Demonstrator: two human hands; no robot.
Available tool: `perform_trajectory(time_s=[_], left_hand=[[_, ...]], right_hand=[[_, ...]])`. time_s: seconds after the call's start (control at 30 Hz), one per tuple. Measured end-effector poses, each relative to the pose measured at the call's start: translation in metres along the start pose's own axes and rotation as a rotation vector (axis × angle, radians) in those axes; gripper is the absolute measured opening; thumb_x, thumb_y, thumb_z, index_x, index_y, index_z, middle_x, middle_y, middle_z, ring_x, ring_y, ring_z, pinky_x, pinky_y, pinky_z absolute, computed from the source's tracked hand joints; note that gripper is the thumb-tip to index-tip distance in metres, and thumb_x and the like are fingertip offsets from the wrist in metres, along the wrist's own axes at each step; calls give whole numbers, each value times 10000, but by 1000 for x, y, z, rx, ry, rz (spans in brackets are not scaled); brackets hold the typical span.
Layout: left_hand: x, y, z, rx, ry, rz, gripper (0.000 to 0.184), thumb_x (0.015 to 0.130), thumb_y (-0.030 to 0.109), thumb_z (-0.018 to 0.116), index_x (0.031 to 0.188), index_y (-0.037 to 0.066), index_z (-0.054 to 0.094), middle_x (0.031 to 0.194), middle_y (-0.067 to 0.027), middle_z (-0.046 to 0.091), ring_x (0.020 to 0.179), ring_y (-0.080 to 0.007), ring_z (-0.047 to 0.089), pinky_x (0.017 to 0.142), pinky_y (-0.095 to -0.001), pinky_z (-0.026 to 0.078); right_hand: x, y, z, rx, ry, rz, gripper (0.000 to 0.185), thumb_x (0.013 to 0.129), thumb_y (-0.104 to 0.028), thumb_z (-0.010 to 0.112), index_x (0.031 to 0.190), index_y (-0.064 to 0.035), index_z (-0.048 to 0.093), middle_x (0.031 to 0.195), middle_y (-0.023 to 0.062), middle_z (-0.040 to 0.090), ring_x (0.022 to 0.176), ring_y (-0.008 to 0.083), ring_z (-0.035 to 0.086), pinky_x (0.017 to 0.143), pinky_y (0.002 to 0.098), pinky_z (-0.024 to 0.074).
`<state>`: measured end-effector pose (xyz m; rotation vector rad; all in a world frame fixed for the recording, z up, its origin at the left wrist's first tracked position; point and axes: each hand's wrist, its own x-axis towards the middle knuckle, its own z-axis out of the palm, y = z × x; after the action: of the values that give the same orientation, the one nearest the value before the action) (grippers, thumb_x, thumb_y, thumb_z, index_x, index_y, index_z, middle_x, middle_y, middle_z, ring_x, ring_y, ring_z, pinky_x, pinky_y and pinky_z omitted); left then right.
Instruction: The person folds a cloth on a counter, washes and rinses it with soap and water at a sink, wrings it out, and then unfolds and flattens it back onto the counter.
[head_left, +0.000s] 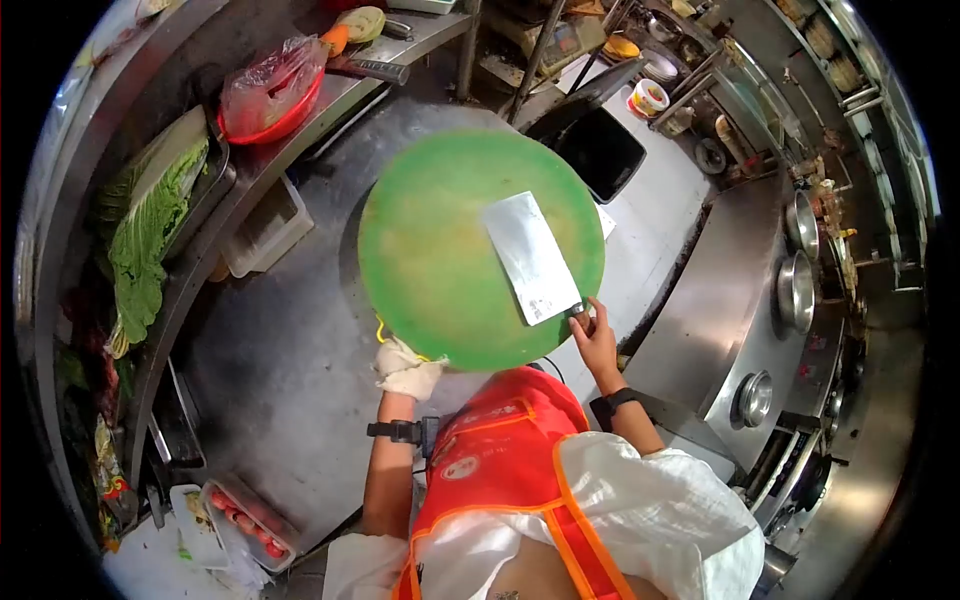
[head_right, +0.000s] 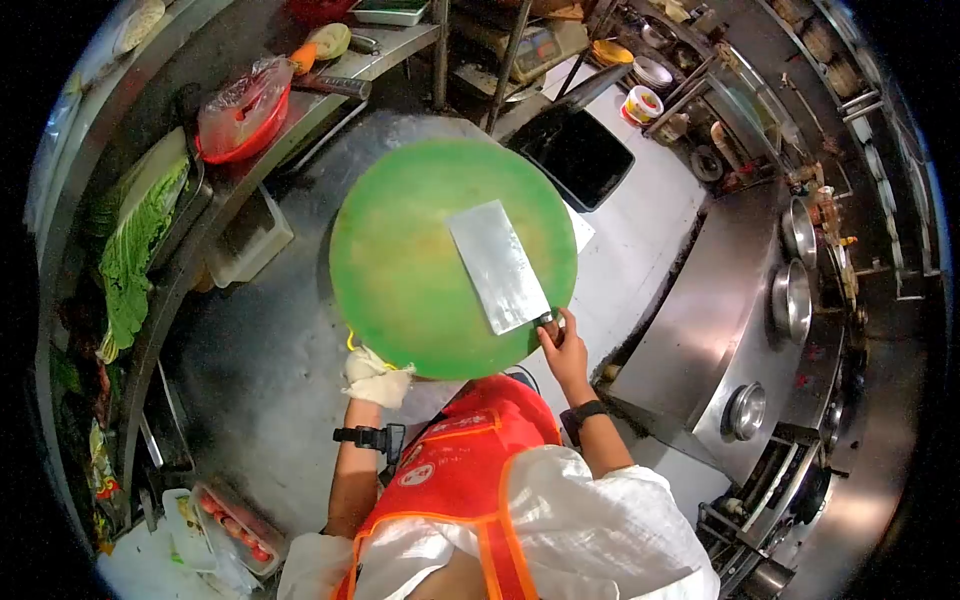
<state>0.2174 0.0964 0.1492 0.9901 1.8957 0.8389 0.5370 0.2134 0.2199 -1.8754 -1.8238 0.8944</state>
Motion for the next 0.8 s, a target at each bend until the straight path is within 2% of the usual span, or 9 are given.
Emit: perform_trajectory(time_s=[0.07,0.13,0.17,0.2,0.3,0.37,0.4,0.63,0.8], left_hand=[[3,2,10,-59,-19,26,330,752,292,529,986,61,556,921,-116,592,785,-261,576,687,-333,455],[6,4,15,-688,30,-154,231,742,92,489,937,-18,545,908,-112,576,775,-239,571,699,-332,466],[7,9,14,-961,70,-222,198,730,-12,463,907,-58,539,902,-109,568,768,-225,569,705,-330,472],[13,-8,18,-963,87,-218,198,730,-12,463,907,-58,539,902,-109,568,768,-225,569,705,-330,472],[18,-47,32,-154,47,-104,271,787,25,441,1042,-46,494,1005,-106,535,890,-215,538,796,-318,439],[10,-27,20,-104,65,-93,279,788,45,444,1052,-36,488,1007,-106,534,895,-216,533,799,-323,434],[7,-20,14,-176,85,-110,284,789,55,445,1056,-32,486,1008,-106,534,898,-217,531,801,-326,432],[-38,-27,-50,-1047,450,-289,320,794,126,455,1089,3,468,1018,-108,530,914,-222,514,811,-345,414],[-72,-67,-91,-1182,730,-328,348,797,177,461,1112,27,455,1024,-109,527,927,-226,501,818,-358,401]], right_hand=[[8,4,-3,9,-8,14,458,774,-282,612,1117,-86,380,640,128,574,580,265,586,521,347,432],[16,11,-2,23,58,-21,335,786,-167,614,932,-30,345,680,110,565,577,128,520,531,275,412],[18,13,0,95,68,-27,353,779,-187,626,881,-30,326,686,124,547,576,156,510,529,287,408],[20,15,0,99,58,-40,353,779,-187,626,881,-30,326,686,124,547,576,156,510,529,287,408],[20,13,-4,-4,68,-68,382,767,-215,641,898,-25,337,645,117,490,560,212,473,538,320,400],[18,10,-4,-14,71,-88,385,768,-243,634,901,-31,342,664,135,512,593,263,511,551,345,411],[18,9,-5,-22,89,-97,391,768,-272,627,904,-37,346,683,152,535,625,314,549,564,371,421],[19,10,-3,-75,79,-68,366,777,-259,611,941,-38,370,758,164,569,706,310,567,645,365,433],[25,17,-4,-122,35,-82,346,784,-252,602,949,-44,380,749,149,571,697,282,570,643,358,434]])
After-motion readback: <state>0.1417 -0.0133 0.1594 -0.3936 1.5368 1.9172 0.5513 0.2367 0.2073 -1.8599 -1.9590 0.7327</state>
